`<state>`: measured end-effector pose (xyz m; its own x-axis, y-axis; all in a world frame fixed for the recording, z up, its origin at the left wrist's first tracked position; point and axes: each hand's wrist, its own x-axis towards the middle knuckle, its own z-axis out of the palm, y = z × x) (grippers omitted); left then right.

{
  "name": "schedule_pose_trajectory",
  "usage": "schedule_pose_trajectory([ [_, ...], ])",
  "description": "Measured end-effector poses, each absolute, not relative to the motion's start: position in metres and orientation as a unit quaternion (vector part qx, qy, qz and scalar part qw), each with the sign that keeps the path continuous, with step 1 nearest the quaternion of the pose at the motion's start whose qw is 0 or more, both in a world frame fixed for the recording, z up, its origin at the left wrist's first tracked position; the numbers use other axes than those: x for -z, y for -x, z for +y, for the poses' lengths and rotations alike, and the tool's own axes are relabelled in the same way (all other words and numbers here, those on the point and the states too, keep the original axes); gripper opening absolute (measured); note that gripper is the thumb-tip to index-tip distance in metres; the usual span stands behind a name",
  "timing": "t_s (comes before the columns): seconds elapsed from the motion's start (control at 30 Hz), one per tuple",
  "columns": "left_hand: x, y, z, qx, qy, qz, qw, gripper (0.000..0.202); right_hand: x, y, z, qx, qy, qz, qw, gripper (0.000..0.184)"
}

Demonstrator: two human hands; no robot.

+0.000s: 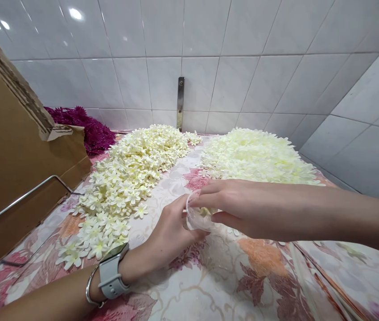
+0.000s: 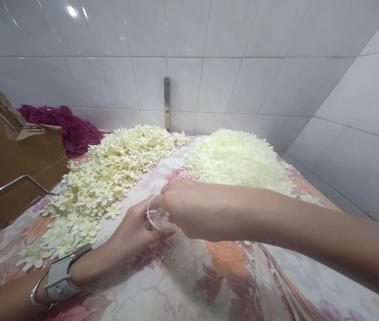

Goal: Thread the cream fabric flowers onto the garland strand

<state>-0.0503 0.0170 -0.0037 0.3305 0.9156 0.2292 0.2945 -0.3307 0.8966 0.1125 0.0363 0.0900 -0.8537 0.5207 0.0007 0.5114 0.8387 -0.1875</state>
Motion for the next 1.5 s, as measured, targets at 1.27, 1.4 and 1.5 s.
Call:
schedule_pose_trajectory([
  [1.27,-0.008,0.053,0.027,-0.389,-0.661,0.510,0.390,0.028,-0.088,-0.072,0.053,-0.008,0.250,-0.962,-0.104,0.017],
  [1.4,-0.007,0.053,0.028,-0.387,-0.659,0.523,0.377,0.026,-0.086,-0.073,0.055,0.016,0.235,-0.967,-0.098,0.014],
  [1.5,-0.007,0.052,0.028,-0.387,-0.656,0.527,0.378,0.027,-0.085,-0.075,0.059,0.037,0.234,-0.968,-0.087,0.010],
])
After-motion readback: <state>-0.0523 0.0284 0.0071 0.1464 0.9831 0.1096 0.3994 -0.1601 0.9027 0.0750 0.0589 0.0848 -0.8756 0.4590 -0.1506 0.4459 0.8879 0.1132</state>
